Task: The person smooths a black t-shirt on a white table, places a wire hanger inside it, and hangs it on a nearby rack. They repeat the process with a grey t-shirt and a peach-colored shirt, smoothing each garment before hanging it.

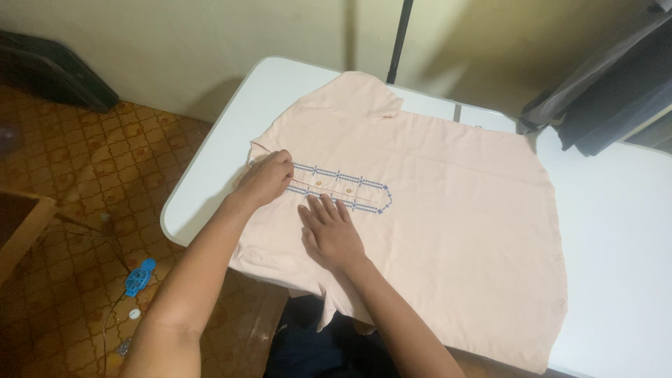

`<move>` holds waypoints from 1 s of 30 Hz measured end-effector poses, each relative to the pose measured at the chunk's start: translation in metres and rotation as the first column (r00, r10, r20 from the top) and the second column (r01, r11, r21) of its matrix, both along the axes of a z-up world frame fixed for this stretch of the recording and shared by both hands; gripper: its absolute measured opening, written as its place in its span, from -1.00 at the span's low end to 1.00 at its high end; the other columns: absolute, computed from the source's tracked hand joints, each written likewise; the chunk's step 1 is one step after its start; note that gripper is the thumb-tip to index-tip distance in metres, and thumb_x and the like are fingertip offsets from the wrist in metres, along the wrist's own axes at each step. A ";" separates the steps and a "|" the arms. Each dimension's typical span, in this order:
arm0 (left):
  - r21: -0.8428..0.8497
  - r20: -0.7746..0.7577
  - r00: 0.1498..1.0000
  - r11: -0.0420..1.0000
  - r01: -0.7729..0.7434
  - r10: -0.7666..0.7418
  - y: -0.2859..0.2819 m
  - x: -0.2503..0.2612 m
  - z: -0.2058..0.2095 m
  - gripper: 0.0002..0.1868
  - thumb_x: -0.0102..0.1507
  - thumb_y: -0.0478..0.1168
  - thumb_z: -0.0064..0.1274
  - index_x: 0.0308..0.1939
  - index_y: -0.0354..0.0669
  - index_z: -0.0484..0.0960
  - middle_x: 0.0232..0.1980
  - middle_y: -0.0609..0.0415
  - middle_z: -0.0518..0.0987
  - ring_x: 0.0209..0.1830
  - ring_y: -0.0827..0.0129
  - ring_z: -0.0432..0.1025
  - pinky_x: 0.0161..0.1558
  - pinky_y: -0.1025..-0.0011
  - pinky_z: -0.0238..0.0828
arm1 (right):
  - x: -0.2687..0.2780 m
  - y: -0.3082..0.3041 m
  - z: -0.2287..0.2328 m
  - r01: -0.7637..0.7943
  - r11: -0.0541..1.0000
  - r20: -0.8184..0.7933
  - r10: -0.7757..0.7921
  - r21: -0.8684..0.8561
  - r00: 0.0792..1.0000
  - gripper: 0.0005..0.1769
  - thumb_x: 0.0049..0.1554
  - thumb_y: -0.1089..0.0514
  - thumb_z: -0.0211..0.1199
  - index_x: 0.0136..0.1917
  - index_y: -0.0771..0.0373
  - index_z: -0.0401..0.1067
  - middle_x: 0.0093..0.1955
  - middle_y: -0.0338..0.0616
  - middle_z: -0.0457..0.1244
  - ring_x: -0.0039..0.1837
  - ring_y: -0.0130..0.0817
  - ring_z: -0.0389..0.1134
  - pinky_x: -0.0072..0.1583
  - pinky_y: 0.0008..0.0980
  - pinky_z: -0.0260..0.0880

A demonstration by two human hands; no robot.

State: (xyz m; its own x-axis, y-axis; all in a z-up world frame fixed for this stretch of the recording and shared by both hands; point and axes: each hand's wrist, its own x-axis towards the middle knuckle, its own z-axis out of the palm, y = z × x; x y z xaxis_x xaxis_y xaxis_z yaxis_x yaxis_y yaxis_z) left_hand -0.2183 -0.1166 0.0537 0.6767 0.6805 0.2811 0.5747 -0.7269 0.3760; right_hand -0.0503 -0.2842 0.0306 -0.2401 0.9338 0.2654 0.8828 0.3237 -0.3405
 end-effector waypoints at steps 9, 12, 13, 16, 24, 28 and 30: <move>-0.147 -0.116 0.993 0.989 -0.008 -0.009 0.008 0.003 -0.006 -0.95 0.18 -0.41 0.04 -0.39 -0.29 0.53 -0.21 -0.10 0.57 -0.16 -0.03 0.49 -0.11 0.11 0.44 | 0.000 -0.001 0.003 0.023 0.999 -0.037 -0.025 -0.041 0.999 -0.41 0.23 -0.02 -0.03 0.48 0.17 0.28 0.59 0.07 0.05 0.63 0.07 -0.04 0.56 0.09 -0.18; -0.169 -0.134 0.990 0.985 0.020 -0.043 0.015 0.004 -0.009 -0.95 0.18 -0.39 0.03 -0.39 -0.28 0.51 -0.21 -0.11 0.57 -0.15 -0.03 0.49 -0.09 0.12 0.43 | 0.000 -0.001 0.004 0.027 0.998 -0.056 -0.030 -0.056 0.998 -0.42 0.23 -0.02 -0.03 0.47 0.16 0.29 0.59 0.06 0.05 0.62 0.06 -0.04 0.56 0.09 -0.18; -0.186 -0.154 0.987 0.982 0.011 -0.040 0.017 0.004 -0.009 -0.94 0.20 -0.39 0.02 -0.38 -0.29 0.50 -0.20 -0.12 0.56 -0.15 -0.04 0.48 -0.09 0.11 0.42 | 0.000 -0.001 0.004 0.028 0.998 -0.061 -0.032 -0.056 0.998 -0.42 0.23 -0.02 -0.03 0.47 0.16 0.29 0.59 0.06 0.06 0.62 0.06 -0.04 0.56 0.09 -0.18; -0.229 -0.206 0.978 0.973 -0.007 -0.041 0.021 0.005 -0.012 -0.95 0.25 -0.38 -0.02 -0.32 -0.30 0.48 -0.17 -0.16 0.55 -0.13 -0.07 0.46 -0.08 0.08 0.39 | 0.001 -0.002 0.004 0.028 0.998 -0.067 -0.032 -0.058 0.997 -0.42 0.23 -0.01 -0.03 0.47 0.16 0.30 0.59 0.07 0.06 0.62 0.07 -0.03 0.56 0.10 -0.17; -0.197 -0.246 0.969 0.980 -0.017 -0.033 0.025 0.011 -0.019 -0.88 0.21 -0.50 -0.16 -0.22 -0.33 0.47 -0.09 -0.24 0.55 -0.03 -0.14 0.46 -0.01 0.04 0.38 | 0.002 -0.003 0.002 0.021 0.999 -0.057 -0.022 -0.027 0.998 -0.42 0.23 -0.02 -0.03 0.48 0.17 0.28 0.58 0.09 0.06 0.62 0.09 -0.03 0.56 0.11 -0.15; -0.185 -0.329 0.943 0.977 -0.105 0.039 0.013 0.015 -0.003 -0.87 0.27 -0.47 -0.15 -0.12 -0.33 0.46 -0.08 -0.25 0.57 0.01 -0.14 0.48 0.00 0.04 0.41 | 0.001 -0.002 0.000 0.025 0.999 -0.054 -0.027 -0.031 0.998 -0.41 0.24 -0.02 -0.06 0.48 0.18 0.28 0.59 0.10 0.06 0.62 0.09 -0.03 0.56 0.11 -0.16; -0.163 -0.361 0.930 0.977 -0.136 0.069 0.007 0.018 0.004 -0.85 0.28 -0.48 -0.16 -0.08 -0.33 0.44 -0.08 -0.25 0.58 0.01 -0.13 0.50 -0.01 0.04 0.43 | 0.000 -0.001 0.000 0.035 0.999 -0.041 -0.036 -0.025 0.998 -0.41 0.24 -0.02 -0.06 0.48 0.17 0.28 0.58 0.08 0.07 0.62 0.09 -0.03 0.56 0.11 -0.15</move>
State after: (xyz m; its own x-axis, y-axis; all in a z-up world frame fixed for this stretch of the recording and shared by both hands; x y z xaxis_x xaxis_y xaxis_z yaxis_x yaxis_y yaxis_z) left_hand -0.2007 -0.1099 0.0577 0.6331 0.7680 -0.0967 0.7615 -0.5953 0.2564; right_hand -0.0499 -0.2856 0.0307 -0.1956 0.9479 0.2514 0.8785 0.2833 -0.3846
